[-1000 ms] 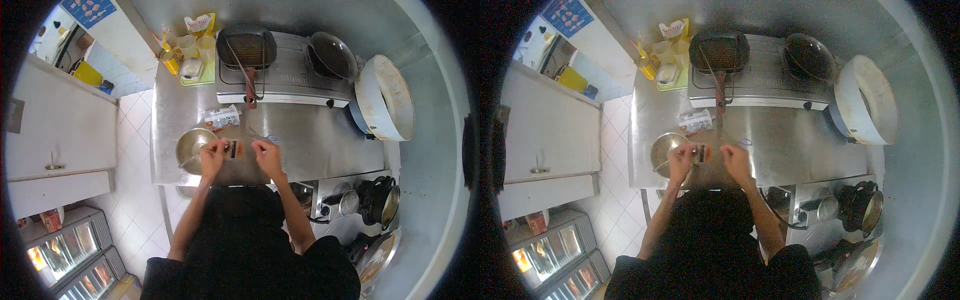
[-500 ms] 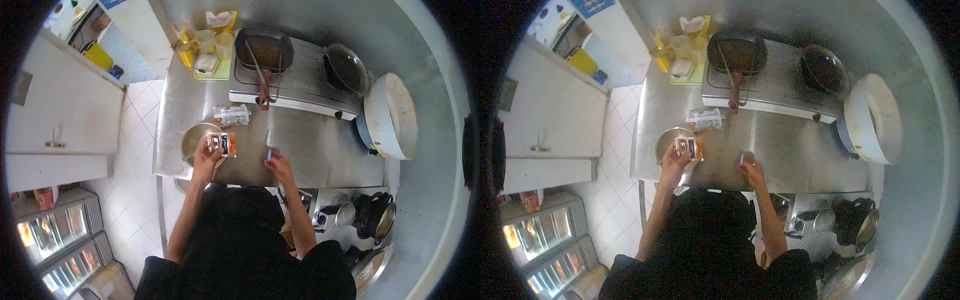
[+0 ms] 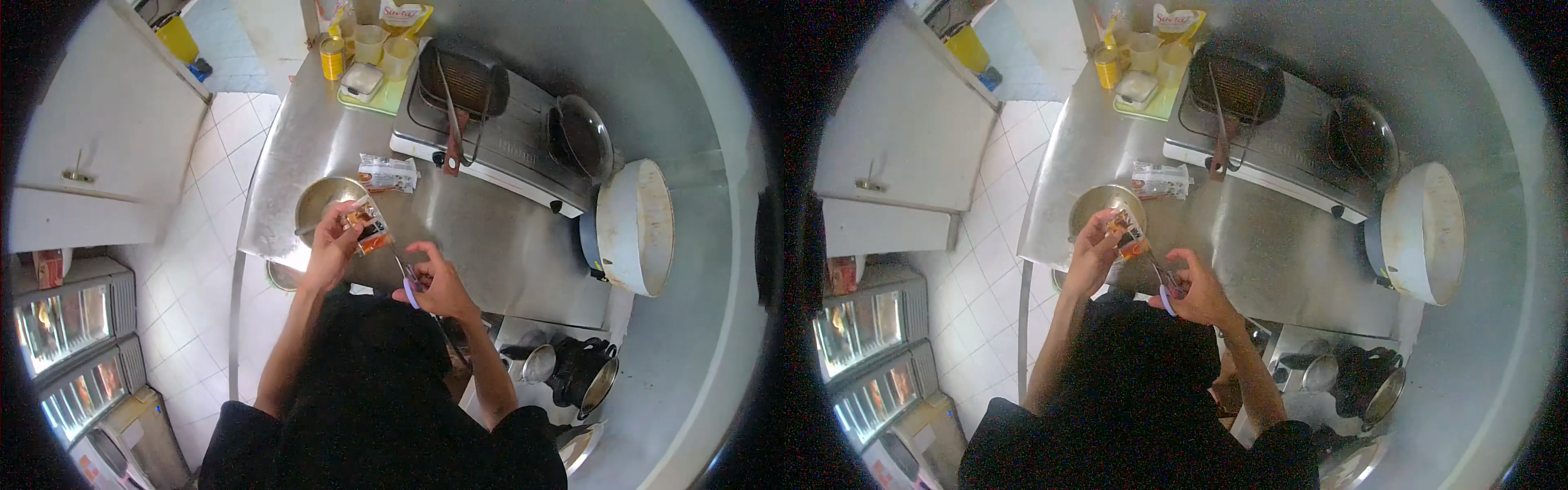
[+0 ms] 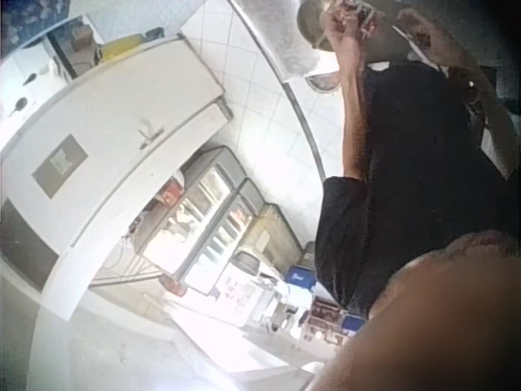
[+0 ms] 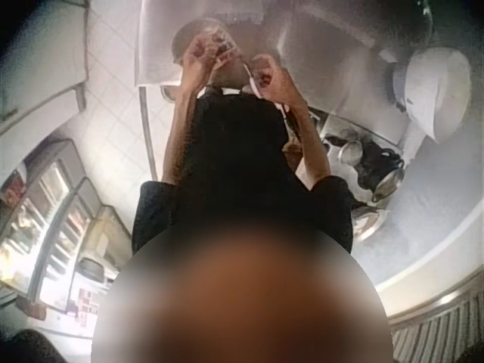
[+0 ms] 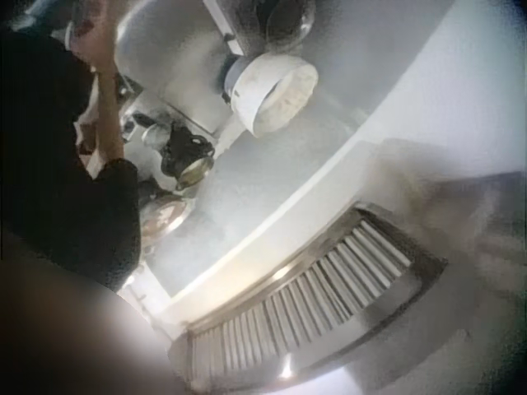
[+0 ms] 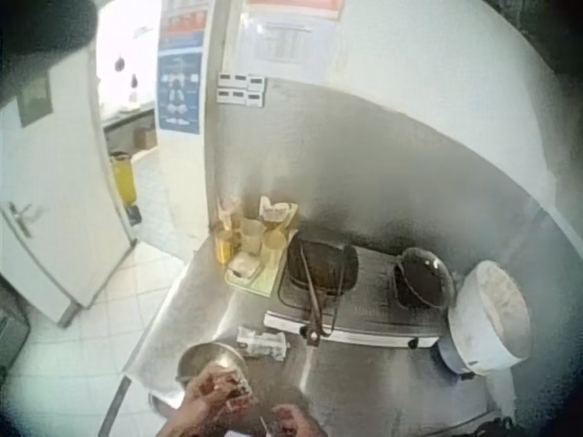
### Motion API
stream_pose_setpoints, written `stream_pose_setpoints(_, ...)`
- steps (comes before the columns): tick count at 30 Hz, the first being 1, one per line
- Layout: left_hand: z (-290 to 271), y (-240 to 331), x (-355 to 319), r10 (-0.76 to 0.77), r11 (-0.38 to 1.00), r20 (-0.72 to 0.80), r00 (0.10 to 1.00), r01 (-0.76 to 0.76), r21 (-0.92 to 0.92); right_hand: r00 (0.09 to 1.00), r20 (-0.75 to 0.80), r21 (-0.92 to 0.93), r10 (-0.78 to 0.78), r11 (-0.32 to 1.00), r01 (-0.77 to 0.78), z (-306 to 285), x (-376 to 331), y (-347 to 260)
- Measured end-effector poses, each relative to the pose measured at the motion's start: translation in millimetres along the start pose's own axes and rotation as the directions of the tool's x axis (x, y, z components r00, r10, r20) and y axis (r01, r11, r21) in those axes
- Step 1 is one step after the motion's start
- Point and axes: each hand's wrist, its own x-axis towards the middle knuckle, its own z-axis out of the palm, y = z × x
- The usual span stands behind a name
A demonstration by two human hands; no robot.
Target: The person prepares food by assembling a cardboard container and scooping nuggets into it. They then boil noodles in a pot using a strainer, transfer them to a bowl, use scissors to cut open sauce packets to mix in, and finally place the seasoned noodles into the container.
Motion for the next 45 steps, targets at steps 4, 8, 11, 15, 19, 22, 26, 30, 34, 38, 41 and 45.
stream_pose_setpoints(4, -4, 4, -4, -0.024, 0.999, -0.003, 1.0, 0.024, -0.022, 1.0, -0.005, -0.035, 0.002, 0.999, -0.002, 3, 4, 1)
stream_pose_setpoints(8, -16, 2, -2, -0.014, 0.999, 0.019, 1.0, 0.014, -0.038, 0.999, 0.037, -0.058, -0.009, 0.998, 0.011, 6, 9, 3)
stream_pose_setpoints(11, -19, 6, -6, -0.017, 1.0, 0.033, 0.999, 0.017, -0.017, 0.998, 0.045, -0.08, 0.051, 0.996, -0.048, 7, 13, 0)
stream_pose_setpoints(15, -26, 6, -11, -0.002, 0.997, 0.124, 0.992, -0.008, 0.078, 1.0, 0.017, -0.151, -0.026, 0.988, 0.028, 12, 16, -15)
stream_pose_setpoints(19, -35, 0, -10, -0.004, 1.0, 0.161, 0.987, 0.0, 0.023, 1.0, -0.021, -0.178, -0.003, 0.984, -0.001, 10, 16, -18)
stream_pose_setpoints(22, -37, -1, -9, 0.02, 0.998, 0.187, 0.982, -0.03, 0.051, 0.997, -0.042, -0.35, -0.059, 0.936, 0.04, 9, 14, -41)
stream_pose_setpoints(26, -33, 5, -11, 0.029, 0.993, 0.238, 0.971, -0.056, 0.107, 0.986, -0.1, -0.404, -0.136, 0.911, 0.085, 13, 15, -51)
stream_pose_setpoints(30, -30, 10, -10, 0.006, 0.996, 0.262, 0.965, -0.03, 0.087, 0.989, -0.067, -0.513, -0.132, 0.855, 0.08, 6, 15, -43)
stream_pose_setpoints(34, -34, 3, -7, -0.032, 0.99, 0.282, 0.959, -0.009, 0.143, 0.99, -0.116, -0.416, -0.08, 0.909, 0.025, 13, 13, -52)
stream_pose_setpoints(38, -29, 4, -6, -0.05, 0.992, 0.348, 0.936, 0.006, 0.126, 0.985, -0.153, -0.398, -0.084, 0.917, 0.016, 16, 14, -47)
stream_pose_setpoints(41, -31, -1, 1, -0.063, 0.991, 0.368, 0.928, 0.014, 0.133, 0.986, -0.162, -0.448, -0.041, 0.893, -0.036, 10, 13, -51)
stream_pose_setpoints(45, -34, -16, 12, -0.068, 0.983, 0.477, 0.876, -0.024, 0.183, 0.983, -0.171, -0.488, -0.068, 0.872, -0.025, 7, 13, -58)
